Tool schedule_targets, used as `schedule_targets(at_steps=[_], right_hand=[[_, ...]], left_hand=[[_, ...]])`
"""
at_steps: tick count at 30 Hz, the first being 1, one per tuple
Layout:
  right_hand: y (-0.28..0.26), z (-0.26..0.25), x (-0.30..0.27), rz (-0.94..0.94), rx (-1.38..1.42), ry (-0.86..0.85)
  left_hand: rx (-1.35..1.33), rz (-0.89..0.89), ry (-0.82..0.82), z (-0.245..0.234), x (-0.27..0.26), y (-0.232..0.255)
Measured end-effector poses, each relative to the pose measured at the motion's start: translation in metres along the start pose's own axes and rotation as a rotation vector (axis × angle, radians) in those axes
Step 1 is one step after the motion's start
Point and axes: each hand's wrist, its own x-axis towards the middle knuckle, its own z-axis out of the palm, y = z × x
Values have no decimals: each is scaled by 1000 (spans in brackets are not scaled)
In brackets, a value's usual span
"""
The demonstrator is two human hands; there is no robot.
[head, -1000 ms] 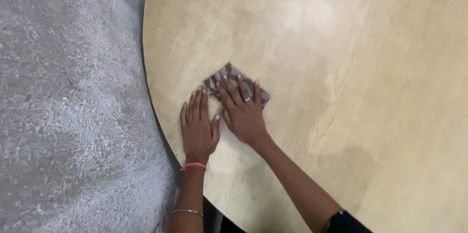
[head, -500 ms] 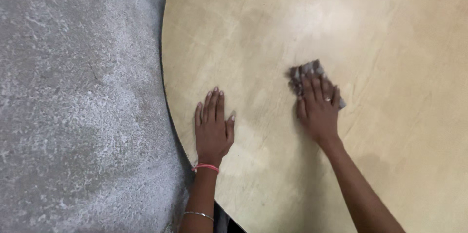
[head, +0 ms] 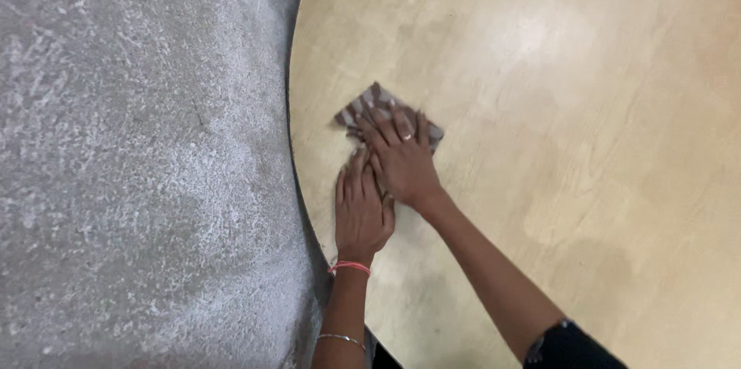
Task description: The person wipes a large round wooden table surface with a cloth, moving in circular and sweeping motions. They then pick up a spray bottle and apply liquid to the table before continuing to wipe the surface.
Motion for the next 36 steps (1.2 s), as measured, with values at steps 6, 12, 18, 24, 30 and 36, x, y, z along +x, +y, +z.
schedule_targets(at_steps=[6, 12, 18, 24, 30, 36], right_hand=[[31, -39, -81, 7, 25, 30], [102, -49, -126, 202, -15, 68], [173, -37, -55, 426, -28, 87], [162, -20, 39, 339, -12, 29], [42, 8, 23, -16, -96, 73], [-6, -27, -88, -25, 8, 22]], left_hand=[[-38, -1, -24, -7, -1, 3], [130, -18, -45, -8, 5, 8], [136, -30, -59, -3, 5, 7], [142, -37, -78, -5, 6, 7], [85, -3, -54, -7, 0, 2], [-4, -5, 7, -10, 1, 3]])
